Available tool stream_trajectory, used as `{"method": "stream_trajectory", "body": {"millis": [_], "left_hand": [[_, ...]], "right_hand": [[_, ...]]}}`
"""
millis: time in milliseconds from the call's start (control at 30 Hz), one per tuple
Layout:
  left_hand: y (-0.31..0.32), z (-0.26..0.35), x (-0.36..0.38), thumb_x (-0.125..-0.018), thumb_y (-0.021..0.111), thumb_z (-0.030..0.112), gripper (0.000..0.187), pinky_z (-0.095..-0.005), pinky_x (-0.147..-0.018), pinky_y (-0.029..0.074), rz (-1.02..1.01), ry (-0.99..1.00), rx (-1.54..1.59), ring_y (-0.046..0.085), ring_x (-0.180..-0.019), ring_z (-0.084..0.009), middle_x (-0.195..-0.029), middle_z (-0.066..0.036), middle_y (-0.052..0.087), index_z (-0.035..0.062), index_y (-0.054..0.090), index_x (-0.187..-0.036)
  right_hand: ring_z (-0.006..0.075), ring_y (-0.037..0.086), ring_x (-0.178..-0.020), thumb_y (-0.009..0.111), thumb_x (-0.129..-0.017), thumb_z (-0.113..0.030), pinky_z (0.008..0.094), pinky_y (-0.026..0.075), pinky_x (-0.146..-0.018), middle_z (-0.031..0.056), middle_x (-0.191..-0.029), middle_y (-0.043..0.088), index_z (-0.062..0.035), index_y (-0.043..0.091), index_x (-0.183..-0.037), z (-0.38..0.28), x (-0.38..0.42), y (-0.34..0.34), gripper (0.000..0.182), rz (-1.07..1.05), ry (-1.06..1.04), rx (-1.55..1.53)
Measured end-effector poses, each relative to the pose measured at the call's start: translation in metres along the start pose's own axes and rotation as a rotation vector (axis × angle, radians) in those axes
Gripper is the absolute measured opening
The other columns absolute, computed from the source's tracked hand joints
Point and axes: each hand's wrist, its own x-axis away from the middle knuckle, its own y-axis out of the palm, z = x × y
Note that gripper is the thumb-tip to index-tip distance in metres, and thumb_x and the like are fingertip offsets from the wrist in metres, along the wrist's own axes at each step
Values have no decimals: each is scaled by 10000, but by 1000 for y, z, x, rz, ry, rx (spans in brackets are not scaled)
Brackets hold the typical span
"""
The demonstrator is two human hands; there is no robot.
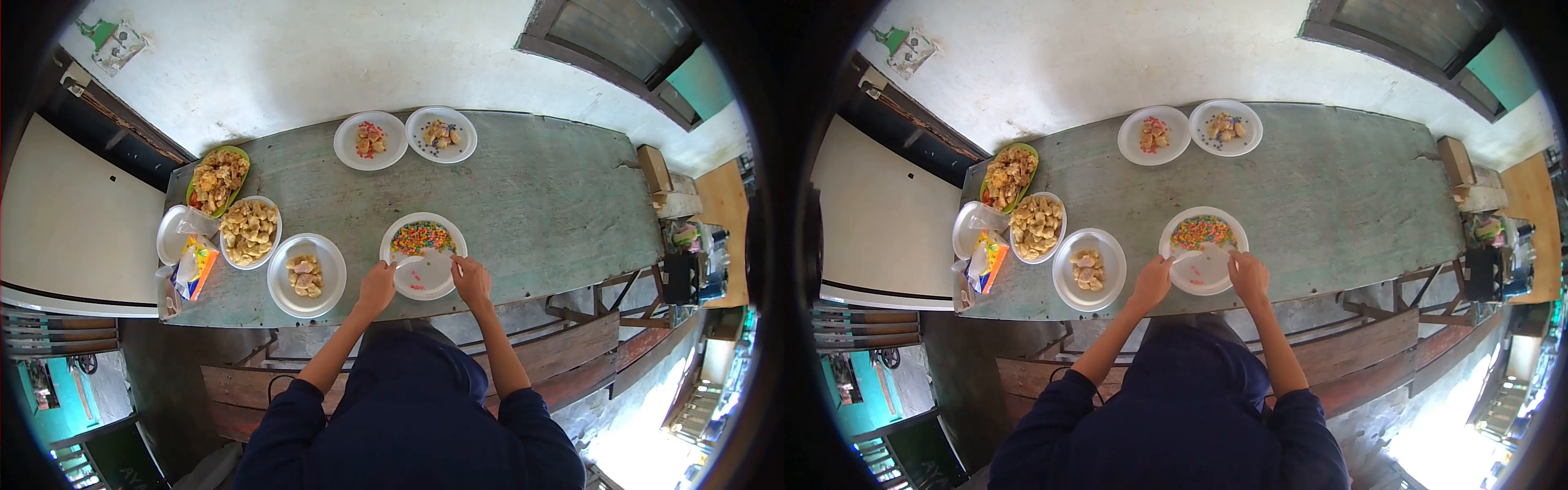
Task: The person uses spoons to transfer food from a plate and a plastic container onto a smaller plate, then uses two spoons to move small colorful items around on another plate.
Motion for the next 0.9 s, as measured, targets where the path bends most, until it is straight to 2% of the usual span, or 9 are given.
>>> {"method": "stream_trajectory", "body": {"millis": [133, 533, 667, 900], "left_hand": [[-1, 4, -5, -736, 531, 42, 331, -345, -719, 496, -20, -32, -76, 559, -881, -262, -914, -121, 540, 38, 557, -1066], [2, 1, 0, -736, 533, 51, 303, -353, -693, 502, -16, -25, -119, 569, -855, -255, -895, -115, 543, 52, 574, -1036], [-1, 2, -2, -741, 526, 50, 304, -354, -688, 499, -2, -25, -125, 570, -855, -254, -889, -116, 545, 54, 577, -1041], [6, 15, 2, -748, 513, 44, 324, -361, -674, 493, -40, 79, -29, 568, -833, -259, -890, -119, 541, 56, 575, -1066]], "right_hand": [[300, 587, -673, 535, -815, -206, 403, 453, -581, 108, -745, 598, -132, 650, -935, 1, 2, -3, 182, 44, 0, 2], [309, 587, -678, 539, -802, -218, 416, 457, -582, 103, -744, 599, -144, 654, -924, 7, 6, -7, 183, 28, 20, -35], [307, 581, -662, 542, -806, -197, 403, 445, -579, 115, -734, 601, -121, 656, -915, 6, 7, -6, 175, 44, 9, -50], [300, 581, -653, 524, -828, -201, 402, 445, -568, 104, -736, 594, -130, 647, -946, 5, 3, -1, 185, 71, 9, -53]]}}
